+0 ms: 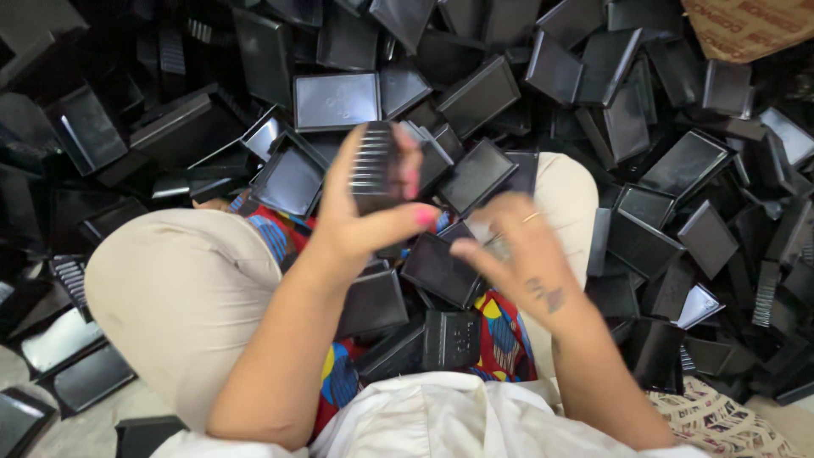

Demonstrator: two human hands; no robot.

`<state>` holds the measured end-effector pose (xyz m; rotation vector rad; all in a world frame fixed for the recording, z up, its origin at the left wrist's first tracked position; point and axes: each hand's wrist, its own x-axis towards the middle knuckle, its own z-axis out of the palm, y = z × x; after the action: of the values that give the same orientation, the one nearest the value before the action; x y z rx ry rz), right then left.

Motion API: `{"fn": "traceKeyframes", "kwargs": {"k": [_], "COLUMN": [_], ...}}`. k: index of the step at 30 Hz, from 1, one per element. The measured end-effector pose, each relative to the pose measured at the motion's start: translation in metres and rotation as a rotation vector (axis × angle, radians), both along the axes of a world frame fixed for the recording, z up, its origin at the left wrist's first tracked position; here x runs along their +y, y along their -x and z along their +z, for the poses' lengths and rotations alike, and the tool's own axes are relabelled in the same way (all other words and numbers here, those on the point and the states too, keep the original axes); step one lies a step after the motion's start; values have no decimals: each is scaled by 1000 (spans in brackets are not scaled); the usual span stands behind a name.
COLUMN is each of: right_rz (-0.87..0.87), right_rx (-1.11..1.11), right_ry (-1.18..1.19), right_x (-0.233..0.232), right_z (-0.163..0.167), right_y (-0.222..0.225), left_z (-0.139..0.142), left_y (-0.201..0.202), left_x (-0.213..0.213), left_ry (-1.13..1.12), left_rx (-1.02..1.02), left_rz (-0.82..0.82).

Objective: The person sits on the floor in a large pile of black plastic boxes, picks up boxes one at a time, fits them together and stacks them into piles, and occasionally tosses or places stacked boxes toward a cardboard carton at the side.

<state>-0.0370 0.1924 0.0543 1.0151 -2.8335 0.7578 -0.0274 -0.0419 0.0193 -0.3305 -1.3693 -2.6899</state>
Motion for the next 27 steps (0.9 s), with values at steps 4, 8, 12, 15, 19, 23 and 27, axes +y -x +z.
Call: {"fn": "traceKeyframes", "kwargs": {"k": [4, 8, 12, 15, 19, 23, 27], "right_rz": [-8, -237, -323, -267, -69, 137, 148], "right_rx": [-64, -157, -92, 19, 226, -134, -112], "right_ry": [-154, 231, 401, 221, -50, -311, -472], "right_x": [5, 18, 12, -3, -8, -7, -7], "right_z": [-20, -17, -7, -3, 4, 9, 22], "right_y": [-11, 1, 7, 13, 53, 91, 91], "left_z": [-13, -17, -8, -5, -13, -21, -24], "left_y": [6, 9, 7, 8, 17, 24, 27], "left_x": [2, 8, 31, 38, 22, 22, 31], "left_ry": [-189, -145, -73, -212, -405, -487, -505], "left_rx": [9, -6, -76, -119, -255, -354, -407], "left_rz": [22, -31, -93, -103, 16, 119, 156]}}
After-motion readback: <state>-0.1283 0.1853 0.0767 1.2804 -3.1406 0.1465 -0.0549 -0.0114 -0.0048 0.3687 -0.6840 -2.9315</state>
